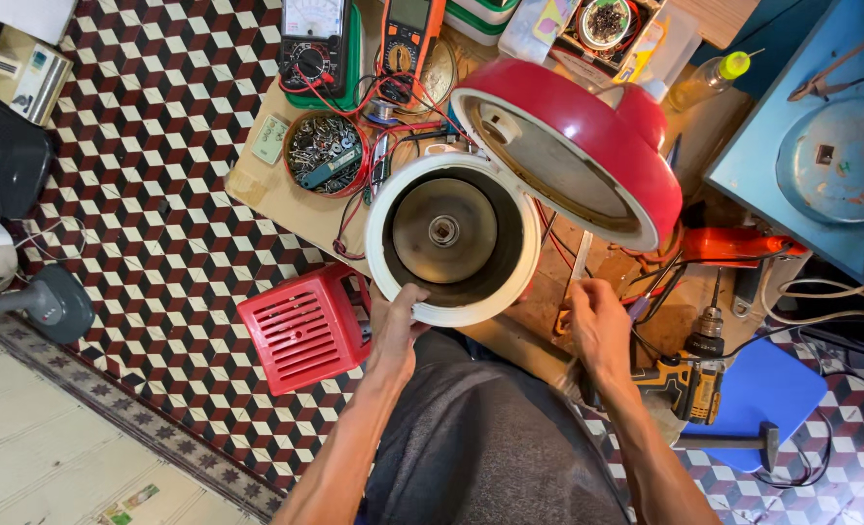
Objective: The person disassembles a red and white electric rice cooker, removes the inner pot, and works on the internal wiring and heating element. They use a screwdriver to adjust components and pliers to cut a wire, then reposition the cooker base.
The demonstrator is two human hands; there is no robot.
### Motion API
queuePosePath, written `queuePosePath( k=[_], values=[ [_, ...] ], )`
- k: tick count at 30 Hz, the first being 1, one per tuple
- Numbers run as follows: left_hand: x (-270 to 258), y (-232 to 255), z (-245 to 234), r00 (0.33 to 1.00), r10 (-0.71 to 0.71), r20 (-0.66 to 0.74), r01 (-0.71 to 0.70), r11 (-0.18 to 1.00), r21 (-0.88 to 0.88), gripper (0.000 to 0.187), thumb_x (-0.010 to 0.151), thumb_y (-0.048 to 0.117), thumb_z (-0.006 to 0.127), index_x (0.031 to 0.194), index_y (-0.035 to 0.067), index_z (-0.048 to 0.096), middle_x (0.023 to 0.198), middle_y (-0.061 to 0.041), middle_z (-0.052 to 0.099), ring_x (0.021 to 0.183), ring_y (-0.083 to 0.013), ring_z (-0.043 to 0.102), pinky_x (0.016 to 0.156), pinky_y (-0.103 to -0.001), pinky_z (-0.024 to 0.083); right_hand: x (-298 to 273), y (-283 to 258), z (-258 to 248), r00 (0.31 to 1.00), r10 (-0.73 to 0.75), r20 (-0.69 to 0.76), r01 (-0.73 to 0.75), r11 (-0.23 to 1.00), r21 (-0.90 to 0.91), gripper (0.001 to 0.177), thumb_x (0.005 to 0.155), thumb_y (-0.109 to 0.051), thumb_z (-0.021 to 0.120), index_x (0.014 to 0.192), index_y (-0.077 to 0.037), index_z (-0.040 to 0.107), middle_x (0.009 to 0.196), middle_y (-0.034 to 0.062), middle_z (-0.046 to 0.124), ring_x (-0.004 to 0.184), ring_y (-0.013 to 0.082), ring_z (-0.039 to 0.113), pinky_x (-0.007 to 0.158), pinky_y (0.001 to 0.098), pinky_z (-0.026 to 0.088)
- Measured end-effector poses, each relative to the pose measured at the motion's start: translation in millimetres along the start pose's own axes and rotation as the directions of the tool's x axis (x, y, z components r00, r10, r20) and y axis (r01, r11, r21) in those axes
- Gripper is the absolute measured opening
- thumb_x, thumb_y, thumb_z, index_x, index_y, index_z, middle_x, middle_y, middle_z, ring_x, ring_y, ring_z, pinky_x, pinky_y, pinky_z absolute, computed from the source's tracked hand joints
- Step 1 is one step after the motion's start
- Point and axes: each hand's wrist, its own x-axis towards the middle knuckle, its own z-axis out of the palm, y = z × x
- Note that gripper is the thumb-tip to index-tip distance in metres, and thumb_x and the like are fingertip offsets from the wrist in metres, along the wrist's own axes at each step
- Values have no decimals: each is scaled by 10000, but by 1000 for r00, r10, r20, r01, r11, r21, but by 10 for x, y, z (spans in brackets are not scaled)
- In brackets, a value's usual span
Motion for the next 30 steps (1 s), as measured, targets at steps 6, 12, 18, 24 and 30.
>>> queuePosePath(
  k=[6, 12, 18, 24, 30],
  values=[
    [-74, 503, -156, 997, 6, -74, 3, 991, 131, 869, 664, 154, 657, 1453, 80, 300, 1116, -164, 575, 919, -255, 641, 711, -440, 582, 926, 514, 719, 939, -335, -78, 255, 830, -496, 644, 865, -562, 721, 1098, 30, 619, 902, 257, 705, 815, 428, 679, 736, 543, 518],
    [-100, 789, -393, 969, 245, 17, -244, 954, 174, 923, 677, 71, 658, 1518, 4, 285, 1193, -192, 563, 1025, -260, 627, 848, -377, 576, 1154, 738, 653, 974, -143, 177, 189, 941, -279, 493, 1053, -442, 515, 948, 6, 690, 737, 207, 737, 668, 294, 700, 719, 401, 509],
    [-118, 1020, -437, 914, 405, 10, -381, 852, 360, 1017, 656, 78, 640, 1563, 29, 182, 1362, -190, 502, 1219, -263, 601, 978, -364, 565, 633, 1256, -240, 945, -158, 287, -34, 824, 566, 218, 1007, -246, 586, 1104, -56, 632, 871, 60, 711, 643, 148, 604, 493, 284, 359],
    [-282, 1463, -433, 592, 772, 229, -578, 210, 788, 1019, 732, 97, 792, 1592, -20, 259, 1498, -274, 472, 1345, -374, 528, 1074, -451, 464, 248, 406, -516, 985, -43, 165, -67, 794, 604, 285, 991, -332, 573, 1071, -60, 602, 927, 93, 747, 550, 141, 541, 433, 289, 362],
    [-482, 1794, -59, 359, 749, 557, -723, -154, 673, 1007, 738, 196, 867, 1576, 53, 327, 1449, -188, 519, 1346, -352, 535, 1012, -423, 509, -53, -301, -233, 955, 19, 297, -185, 819, 543, 360, 974, -418, 559, 1039, -64, 571, 984, 126, 783, 457, 133, 477, 372, 293, 365]
  ],
)
